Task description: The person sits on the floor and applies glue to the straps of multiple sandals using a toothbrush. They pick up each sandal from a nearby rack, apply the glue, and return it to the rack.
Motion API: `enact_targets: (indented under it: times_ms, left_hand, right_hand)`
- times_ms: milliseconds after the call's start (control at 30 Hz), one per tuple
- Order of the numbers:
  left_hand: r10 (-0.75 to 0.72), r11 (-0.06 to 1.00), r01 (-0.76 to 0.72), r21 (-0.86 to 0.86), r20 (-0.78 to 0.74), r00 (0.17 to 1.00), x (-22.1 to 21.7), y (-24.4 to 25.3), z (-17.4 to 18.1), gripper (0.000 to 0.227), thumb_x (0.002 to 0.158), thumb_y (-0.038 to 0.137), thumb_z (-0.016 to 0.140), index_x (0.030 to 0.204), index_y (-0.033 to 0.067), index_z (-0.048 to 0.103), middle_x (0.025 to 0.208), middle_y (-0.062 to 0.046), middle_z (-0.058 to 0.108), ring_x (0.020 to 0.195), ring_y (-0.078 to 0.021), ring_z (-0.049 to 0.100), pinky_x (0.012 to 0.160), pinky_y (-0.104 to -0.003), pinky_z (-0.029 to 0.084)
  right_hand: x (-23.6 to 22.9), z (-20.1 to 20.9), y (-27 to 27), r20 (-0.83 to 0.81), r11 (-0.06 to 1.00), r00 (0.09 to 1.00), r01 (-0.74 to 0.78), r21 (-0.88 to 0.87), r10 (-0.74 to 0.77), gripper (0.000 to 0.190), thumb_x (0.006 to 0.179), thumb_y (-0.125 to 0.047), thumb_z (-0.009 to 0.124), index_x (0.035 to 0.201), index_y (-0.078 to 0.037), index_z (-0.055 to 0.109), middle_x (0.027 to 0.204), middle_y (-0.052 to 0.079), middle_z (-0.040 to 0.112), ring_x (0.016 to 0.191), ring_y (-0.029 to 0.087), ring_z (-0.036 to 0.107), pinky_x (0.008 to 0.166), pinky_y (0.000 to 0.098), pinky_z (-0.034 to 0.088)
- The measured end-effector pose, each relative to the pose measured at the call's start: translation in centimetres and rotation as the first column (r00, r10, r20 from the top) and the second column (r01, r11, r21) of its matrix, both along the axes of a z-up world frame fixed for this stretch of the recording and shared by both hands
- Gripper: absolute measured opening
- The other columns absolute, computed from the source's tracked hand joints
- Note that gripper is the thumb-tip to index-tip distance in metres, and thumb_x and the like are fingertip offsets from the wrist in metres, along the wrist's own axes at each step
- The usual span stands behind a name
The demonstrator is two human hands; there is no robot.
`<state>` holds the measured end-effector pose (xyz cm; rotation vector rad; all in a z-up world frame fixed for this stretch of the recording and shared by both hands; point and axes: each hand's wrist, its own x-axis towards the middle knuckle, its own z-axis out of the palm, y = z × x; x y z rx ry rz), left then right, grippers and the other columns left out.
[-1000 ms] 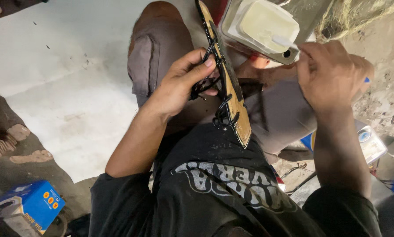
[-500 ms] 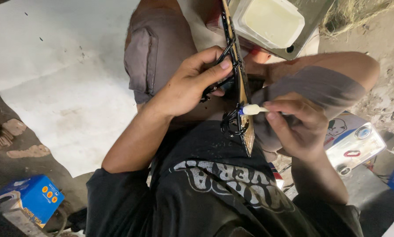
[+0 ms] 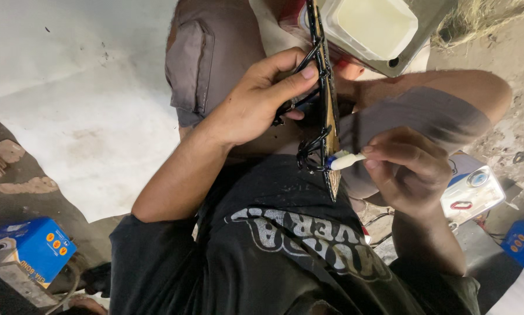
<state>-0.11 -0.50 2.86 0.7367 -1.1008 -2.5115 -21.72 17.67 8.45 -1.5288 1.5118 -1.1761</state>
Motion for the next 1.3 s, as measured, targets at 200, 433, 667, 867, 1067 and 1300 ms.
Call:
enact_targets:
  times_ms: [200, 433, 667, 867, 1067, 1300]
  left_hand:
    - [0.020, 0.999, -0.019, 0.038, -0.020, 1.000, 0.1, 0.0, 0.0, 0.024, 0.111, 0.032, 0.059, 0.115, 0.0096, 0.064, 0.100, 0.004, 0.062, 0.093, -0.0057, 0.060, 0.076, -0.027, 0.057]
    - [0.478, 0.867, -0.420, 0.269, -0.204, 0.855, -1.0, 2.0, -1.7, 0.040, 0.108, 0.026, 0.056, 0.143, 0.0070, 0.049, 0.125, -0.002, 0.064, 0.116, -0.0106, 0.064, 0.101, -0.029, 0.054]
    - [0.400, 0.697, -0.547, -0.463, -0.382, 0.833, -2.7, 5.2, -2.7, 0.067, 0.102, 0.033, 0.076, 0.154, 0.0080, 0.040, 0.152, -0.009, 0.048, 0.138, -0.0217, 0.049, 0.123, -0.036, 0.038]
    - [0.326, 0.551, -0.338, -0.762, -0.176, 0.929, -0.6, 3.2, -0.2, 0.059, 0.095, 0.031, 0.080, 0.139, 0.0025, 0.054, 0.149, -0.018, 0.045, 0.140, -0.0353, 0.047, 0.120, -0.044, 0.037]
    - [-0.045, 0.592, 0.342, -0.729, 0.393, 0.918, 4.1, 3.3, 3.7, 0.035, 0.093, 0.040, 0.077, 0.113, 0.0113, 0.069, 0.105, -0.006, 0.072, 0.100, -0.0242, 0.072, 0.089, -0.041, 0.055]
    - [0.379, -0.029, -0.126, -0.992, -0.128, 0.916, 6.2, -3.0, 3.9, 0.087, 0.082, 0.025, 0.088, 0.152, 0.0085, 0.039, 0.150, -0.013, 0.051, 0.139, -0.0348, 0.052, 0.118, -0.047, 0.042]
  right_hand:
    - [-2.7, -2.0, 2.4, 0.288, 0.977, 0.936, -0.177, -0.117, 0.204, 0.018, 0.098, -0.010, 0.071, 0.116, -0.009, 0.069, 0.100, 0.010, 0.070, 0.078, 0.013, 0.068, 0.063, 0.0267, 0.057]
    - [-2.8, -5.5, 2.1, 0.957, 0.977, 0.248, 0.181, 0.109, -0.153, 0.037, 0.103, -0.037, 0.057, 0.121, -0.006, 0.064, 0.100, 0.010, 0.071, 0.085, 0.024, 0.065, 0.072, 0.0375, 0.051]
    - [0.8, -9.5, -1.2, 0.924, 0.927, 0.087, 0.095, 0.364, -0.372, 0.059, 0.109, -0.050, 0.056, 0.140, 0.000, 0.059, 0.122, 0.021, 0.067, 0.098, 0.034, 0.067, 0.084, 0.0499, 0.056]
    - [-0.5, -7.2, -3.0, 0.904, 0.896, 0.131, 0.251, 0.367, -0.407, 0.060, 0.095, -0.045, 0.052, 0.142, -0.008, 0.055, 0.141, 0.010, 0.065, 0.129, 0.030, 0.065, 0.111, 0.0489, 0.054]
    - [-2.3, -5.1, -4.9, 0.876, 0.938, 0.384, 0.294, 0.183, -0.292, 0.044, 0.113, -0.035, 0.049, 0.143, -0.004, 0.056, 0.136, 0.012, 0.065, 0.128, 0.028, 0.063, 0.113, 0.0428, 0.052]
    - [-1.0, -3.5, -8.1, 0.765, 0.985, 0.627, 0.161, 0.057, -0.147, 0.030, 0.122, -0.032, 0.045, 0.121, -0.004, 0.054, 0.121, 0.013, 0.064, 0.113, 0.024, 0.063, 0.101, 0.0369, 0.050]
